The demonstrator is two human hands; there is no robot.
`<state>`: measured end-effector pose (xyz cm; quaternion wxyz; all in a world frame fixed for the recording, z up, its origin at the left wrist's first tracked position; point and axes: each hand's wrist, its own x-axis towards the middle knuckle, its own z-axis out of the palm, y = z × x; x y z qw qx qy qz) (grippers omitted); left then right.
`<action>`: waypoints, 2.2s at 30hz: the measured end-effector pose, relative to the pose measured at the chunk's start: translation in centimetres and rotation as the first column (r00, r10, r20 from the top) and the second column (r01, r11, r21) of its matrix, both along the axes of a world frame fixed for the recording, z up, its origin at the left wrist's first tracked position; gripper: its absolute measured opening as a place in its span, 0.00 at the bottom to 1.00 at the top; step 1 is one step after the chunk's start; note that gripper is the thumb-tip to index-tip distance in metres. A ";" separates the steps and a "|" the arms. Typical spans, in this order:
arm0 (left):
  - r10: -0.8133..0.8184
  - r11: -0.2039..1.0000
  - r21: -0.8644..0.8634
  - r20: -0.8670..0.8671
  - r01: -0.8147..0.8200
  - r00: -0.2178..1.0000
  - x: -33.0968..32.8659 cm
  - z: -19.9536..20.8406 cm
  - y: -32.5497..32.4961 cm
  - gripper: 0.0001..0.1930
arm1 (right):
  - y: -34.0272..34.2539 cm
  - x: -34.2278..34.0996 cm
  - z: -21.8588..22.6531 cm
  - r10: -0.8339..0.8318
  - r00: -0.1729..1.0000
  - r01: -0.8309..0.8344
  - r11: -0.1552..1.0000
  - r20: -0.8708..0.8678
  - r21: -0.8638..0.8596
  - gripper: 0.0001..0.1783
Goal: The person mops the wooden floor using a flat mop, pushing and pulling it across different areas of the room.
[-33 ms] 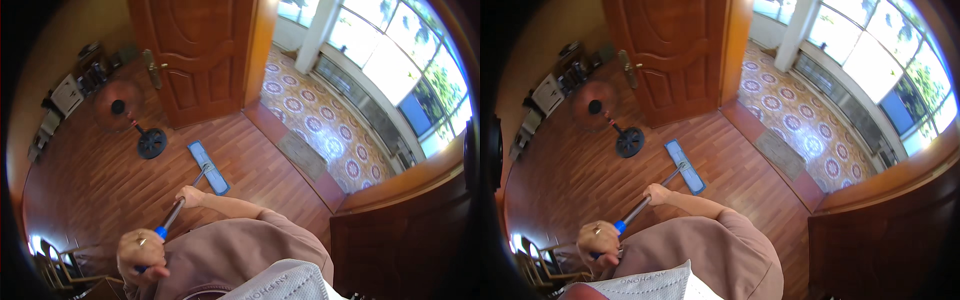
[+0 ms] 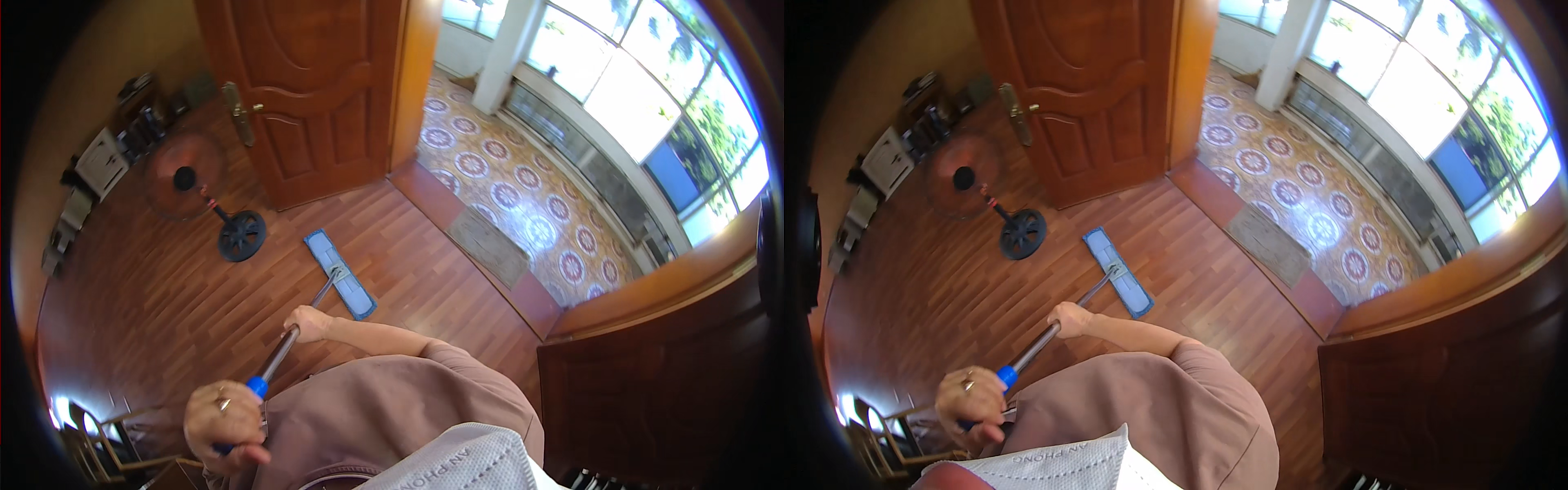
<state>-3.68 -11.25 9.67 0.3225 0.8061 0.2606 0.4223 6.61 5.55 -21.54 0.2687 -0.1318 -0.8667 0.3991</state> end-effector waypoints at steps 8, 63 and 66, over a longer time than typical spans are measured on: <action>-0.559 0.828 -0.046 0.021 0.559 0.829 -2.0 3.0 3.8 0.12 | -5.8 8.6 6.0 -0.222 0.934 0.278 0.943 0.279 -0.180 0.06; 0.000 0.973 -0.231 0.077 0.018 0.997 3.5 -2.0 7.3 0.07 | 4.8 10.1 -2.4 -0.608 0.785 0.594 0.793 0.114 0.139 0.06; 0.005 0.993 -0.114 -0.013 -0.006 1.000 6.9 -5.0 8.9 0.08 | 6.4 10.7 -1.3 -0.650 0.691 0.676 0.736 0.316 0.035 0.16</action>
